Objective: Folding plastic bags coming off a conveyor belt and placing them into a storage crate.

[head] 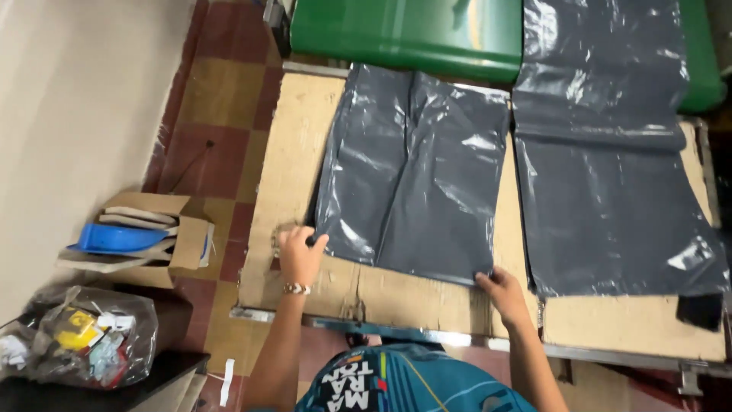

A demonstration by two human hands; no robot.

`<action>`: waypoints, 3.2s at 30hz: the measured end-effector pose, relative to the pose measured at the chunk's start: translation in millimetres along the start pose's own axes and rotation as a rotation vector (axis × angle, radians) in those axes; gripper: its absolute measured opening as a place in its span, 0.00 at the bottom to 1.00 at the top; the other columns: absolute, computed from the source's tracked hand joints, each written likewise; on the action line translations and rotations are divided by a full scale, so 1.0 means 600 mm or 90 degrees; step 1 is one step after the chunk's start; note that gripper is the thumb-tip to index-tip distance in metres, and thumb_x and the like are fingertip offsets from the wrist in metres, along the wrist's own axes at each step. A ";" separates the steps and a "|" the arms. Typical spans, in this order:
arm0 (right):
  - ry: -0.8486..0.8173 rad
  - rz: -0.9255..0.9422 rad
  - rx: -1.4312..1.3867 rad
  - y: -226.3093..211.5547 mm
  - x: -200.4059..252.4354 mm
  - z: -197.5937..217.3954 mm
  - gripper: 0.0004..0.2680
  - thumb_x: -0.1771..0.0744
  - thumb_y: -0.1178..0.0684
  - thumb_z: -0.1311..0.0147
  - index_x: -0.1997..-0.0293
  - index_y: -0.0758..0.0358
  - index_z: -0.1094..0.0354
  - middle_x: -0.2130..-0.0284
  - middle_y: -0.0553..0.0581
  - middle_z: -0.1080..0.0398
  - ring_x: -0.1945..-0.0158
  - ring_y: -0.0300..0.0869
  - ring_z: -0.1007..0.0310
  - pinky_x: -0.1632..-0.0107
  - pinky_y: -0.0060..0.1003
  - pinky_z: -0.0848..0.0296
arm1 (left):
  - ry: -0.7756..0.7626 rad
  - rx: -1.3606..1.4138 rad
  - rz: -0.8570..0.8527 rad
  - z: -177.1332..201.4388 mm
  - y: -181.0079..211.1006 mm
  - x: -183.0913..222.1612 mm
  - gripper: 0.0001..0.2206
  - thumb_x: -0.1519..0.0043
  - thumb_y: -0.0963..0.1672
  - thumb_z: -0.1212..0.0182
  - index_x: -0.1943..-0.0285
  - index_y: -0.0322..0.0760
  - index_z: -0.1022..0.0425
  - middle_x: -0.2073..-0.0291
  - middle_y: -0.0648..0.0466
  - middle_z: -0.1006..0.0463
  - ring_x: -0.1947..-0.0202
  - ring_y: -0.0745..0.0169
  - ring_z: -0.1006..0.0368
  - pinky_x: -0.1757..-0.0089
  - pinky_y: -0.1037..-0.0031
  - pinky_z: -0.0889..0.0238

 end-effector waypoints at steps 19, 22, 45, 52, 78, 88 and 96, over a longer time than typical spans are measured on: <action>0.350 0.199 0.219 -0.037 0.076 -0.032 0.25 0.39 0.56 0.34 0.37 0.66 0.42 0.53 0.70 0.28 0.48 0.60 0.28 0.45 0.51 0.30 | 0.136 -0.119 -0.137 0.015 -0.002 0.075 0.11 0.37 0.51 0.42 0.55 0.44 0.26 0.68 0.54 0.23 0.61 0.54 0.28 0.61 0.64 0.30; 0.399 0.452 0.480 -0.096 0.093 -0.094 0.28 0.42 0.56 0.37 0.35 0.67 0.40 0.47 0.69 0.32 0.40 0.60 0.34 0.36 0.54 0.39 | 0.132 -0.159 -0.169 0.027 0.097 0.075 0.22 0.44 0.53 0.35 0.45 0.42 0.26 0.54 0.50 0.23 0.48 0.49 0.31 0.53 0.57 0.34; 0.195 0.522 0.690 -0.265 -0.235 -0.073 0.10 0.35 0.38 0.48 0.66 0.50 0.31 0.66 0.50 0.32 0.59 0.49 0.31 0.52 0.45 0.33 | -0.028 -0.215 -0.482 -0.154 0.206 -0.153 0.26 0.45 0.61 0.41 0.43 0.54 0.28 0.44 0.63 0.29 0.36 0.60 0.39 0.43 0.54 0.44; 0.192 0.449 0.683 -0.414 -0.563 -0.036 0.33 0.45 0.47 0.28 0.36 0.64 0.42 0.43 0.68 0.34 0.40 0.62 0.32 0.41 0.57 0.33 | -0.087 -0.044 -0.515 -0.222 0.321 -0.185 0.22 0.42 0.57 0.43 0.44 0.49 0.26 0.41 0.59 0.29 0.32 0.56 0.41 0.41 0.54 0.42; 0.126 0.664 0.486 -0.146 0.022 -0.060 0.08 0.39 0.56 0.41 0.63 0.43 0.25 0.58 0.40 0.25 0.43 0.38 0.29 0.44 0.39 0.38 | -0.365 0.704 0.322 -0.262 -0.157 -0.321 0.23 0.42 0.49 0.25 0.42 0.38 0.26 0.56 0.46 0.18 0.60 0.53 0.18 0.60 0.62 0.23; 0.072 0.614 0.525 -0.299 -0.010 -0.174 0.22 0.36 0.33 0.48 0.41 0.52 0.31 0.41 0.56 0.31 0.34 0.52 0.38 0.36 0.54 0.43 | -0.009 -0.240 -0.351 -0.116 0.252 -0.128 0.25 0.40 0.50 0.38 0.36 0.38 0.33 0.37 0.45 0.36 0.33 0.42 0.47 0.38 0.41 0.54; 0.251 0.623 0.575 -0.204 -0.078 -0.164 0.31 0.37 0.32 0.45 0.28 0.56 0.43 0.31 0.65 0.43 0.27 0.62 0.51 0.35 0.69 0.54 | -0.148 -0.271 -0.403 -0.087 0.214 -0.023 0.38 0.42 0.59 0.43 0.25 0.42 0.45 0.26 0.46 0.47 0.25 0.39 0.58 0.38 0.32 0.55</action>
Point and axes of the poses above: each hand's wrist, its own x-axis away from the middle knuckle, its own z-axis out of the back of the hand, y = z × x, the point moved 6 cm from there along -x, towards the middle knuckle
